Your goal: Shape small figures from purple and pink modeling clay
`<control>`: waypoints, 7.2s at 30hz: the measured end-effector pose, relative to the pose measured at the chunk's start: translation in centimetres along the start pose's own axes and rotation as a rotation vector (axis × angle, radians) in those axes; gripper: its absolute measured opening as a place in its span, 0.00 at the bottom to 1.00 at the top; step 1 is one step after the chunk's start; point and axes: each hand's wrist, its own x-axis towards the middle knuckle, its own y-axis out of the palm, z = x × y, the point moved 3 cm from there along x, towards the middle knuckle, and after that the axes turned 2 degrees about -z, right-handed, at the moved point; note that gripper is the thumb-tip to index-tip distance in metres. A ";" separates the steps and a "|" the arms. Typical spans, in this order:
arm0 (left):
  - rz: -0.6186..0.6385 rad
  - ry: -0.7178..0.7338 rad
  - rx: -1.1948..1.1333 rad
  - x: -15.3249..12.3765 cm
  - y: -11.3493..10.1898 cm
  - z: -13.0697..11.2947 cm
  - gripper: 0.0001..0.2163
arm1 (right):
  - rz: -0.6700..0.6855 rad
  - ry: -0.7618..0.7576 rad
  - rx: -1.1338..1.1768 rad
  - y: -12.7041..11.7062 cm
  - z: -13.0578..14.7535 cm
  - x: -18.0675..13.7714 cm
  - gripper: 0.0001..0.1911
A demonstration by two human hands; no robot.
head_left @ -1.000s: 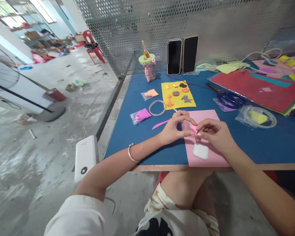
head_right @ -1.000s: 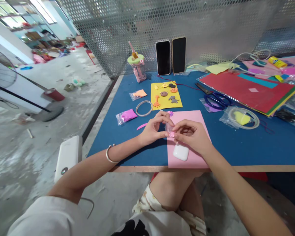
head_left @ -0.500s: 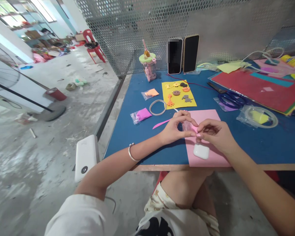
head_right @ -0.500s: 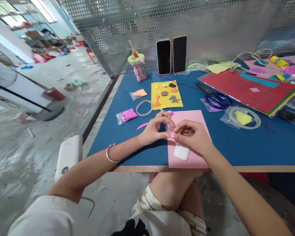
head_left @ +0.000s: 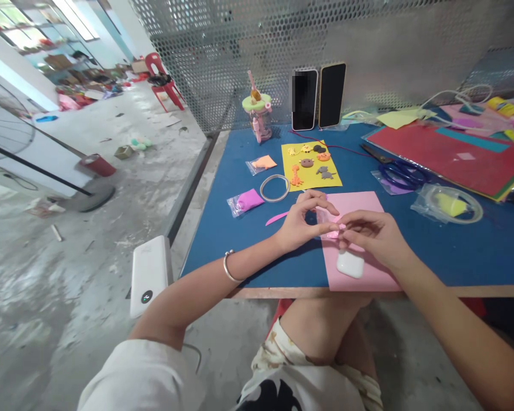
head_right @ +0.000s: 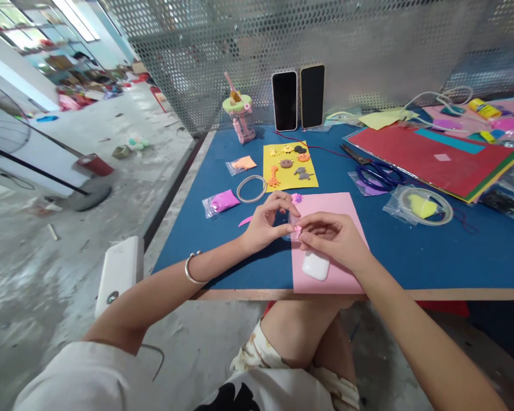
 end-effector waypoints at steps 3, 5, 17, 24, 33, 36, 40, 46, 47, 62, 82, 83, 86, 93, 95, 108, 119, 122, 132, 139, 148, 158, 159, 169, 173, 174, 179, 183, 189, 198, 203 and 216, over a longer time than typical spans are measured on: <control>-0.003 0.008 0.025 0.0 0.0 -0.1 0.16 | -0.057 0.004 0.004 0.0 0.2 0.0 0.08; -0.002 0.012 0.035 0.0 0.0 -0.1 0.16 | -0.085 -0.001 0.001 0.0 0.3 0.0 0.08; -0.027 0.005 0.082 0.0 -0.1 -0.1 0.18 | -0.108 0.022 -0.037 0.1 0.5 -0.1 0.10; -0.027 0.007 0.119 -0.1 -0.1 -0.4 0.16 | -0.106 0.008 -0.024 0.1 0.5 -0.1 0.09; -0.014 0.016 0.136 -0.2 -0.1 -0.3 0.15 | -0.094 -0.003 -0.049 0.2 0.7 0.0 0.10; -0.014 0.016 0.139 -0.2 0.0 -0.4 0.15 | -0.090 -0.016 -0.058 0.2 0.7 -0.1 0.09; 0.005 0.003 0.170 -0.2 0.0 -0.7 0.15 | -0.084 -0.023 -0.076 0.1 0.5 -0.1 0.09; 0.021 0.038 0.187 -0.2 0.1 -1.0 0.15 | -0.072 -0.032 -0.022 -0.3 0.1 0.0 0.08; 0.016 0.048 0.183 -0.2 0.1 -1.0 0.15 | -0.067 -0.035 -0.016 -0.3 0.0 0.0 0.08; -0.059 0.054 0.188 -0.2 0.0 -1.3 0.13 | -0.066 -0.010 -0.047 -0.1 0.0 0.1 0.08; -0.092 0.159 0.177 -0.2 0.1 -1.6 0.06 | -0.152 -0.057 -0.065 -0.7 -0.1 0.4 0.06; -0.095 0.166 0.174 -0.3 0.1 -1.6 0.06 | -0.157 -0.056 -0.065 -0.7 -0.1 0.4 0.06; -0.096 0.172 0.159 -0.3 0.1 -1.8 0.06 | -0.163 -0.064 -0.077 -0.8 -0.2 0.5 0.06; -0.049 0.090 0.110 -0.3 0.2 -1.9 0.07 | -0.171 -0.097 -0.126 -0.8 -0.1 0.4 0.05; -0.049 0.069 0.093 -0.3 0.2 -1.7 0.07 | -0.180 -0.110 -0.131 -0.7 0.0 0.4 0.05; -0.047 0.057 0.076 -0.3 0.3 -1.6 0.06 | -0.227 -0.195 -0.292 -0.7 -0.1 0.2 0.03; -0.061 0.031 0.107 -0.3 0.2 -1.5 0.06 | -0.252 -0.231 -0.331 -0.4 0.0 0.1 0.04; -0.066 0.031 0.113 -0.3 0.2 -1.5 0.05 | -0.260 -0.248 -0.354 -0.4 0.1 0.1 0.03; -0.072 0.030 0.120 -0.3 0.2 -1.4 0.06 | -0.270 -0.226 -0.383 -0.3 0.3 0.1 0.05; -0.065 0.008 0.132 -0.3 0.2 -1.4 0.09 | -0.274 -0.234 -0.409 -0.3 0.3 0.1 0.05; -0.075 0.010 0.128 -0.3 0.2 -1.4 0.08 | -0.272 -0.250 -0.446 -0.2 0.6 0.0 0.04; -0.067 -0.006 0.140 -0.3 0.2 -1.5 0.08 | -0.257 -0.260 -0.468 -0.1 0.6 -0.1 0.04; -0.066 -0.007 0.141 -0.3 0.2 -1.4 0.08 | -0.256 -0.260 -0.472 -0.2 0.6 -0.1 0.04; -0.083 -0.017 0.135 -0.3 0.2 -1.3 0.09 | -0.270 -0.260 -0.478 -0.1 0.8 -0.1 0.04; -0.107 -0.062 0.187 -0.1 -0.2 -1.0 0.11 | -0.273 -0.219 -0.418 -0.4 0.2 0.2 0.06; -0.098 -0.067 0.212 0.2 -0.5 -0.9 0.11 | -0.270 -0.201 -0.397 -0.6 0.0 0.4 0.07; 0.108 -0.094 0.354 1.8 -2.3 -0.5 0.07 | -0.252 -0.116 -0.331 -1.2 -1.1 1.0 0.11; 0.289 -0.071 0.449 2.3 -2.8 -0.3 0.05 | -0.255 -0.068 -0.285 -1.5 -1.5 1.2 0.13; 0.405 0.014 0.565 1.3 -1.4 0.3 0.06 | -0.240 -0.024 -0.253 -1.5 -1.5 1.3 0.13; 0.443 0.005 0.624 1.1 -0.6 0.7 0.05 | -0.248 -0.005 -0.278 -1.5 -1.6 1.3 0.14; 0.479 -0.010 0.694 1.2 -0.4 0.2 0.05 | -0.251 0.006 -0.288 -1.5 -1.6 1.3 0.12; 0.514 0.127 0.760 0.6 0.2 0.4 0.09 | -0.243 -0.011 -0.268 -1.5 -1.7 1.3 0.11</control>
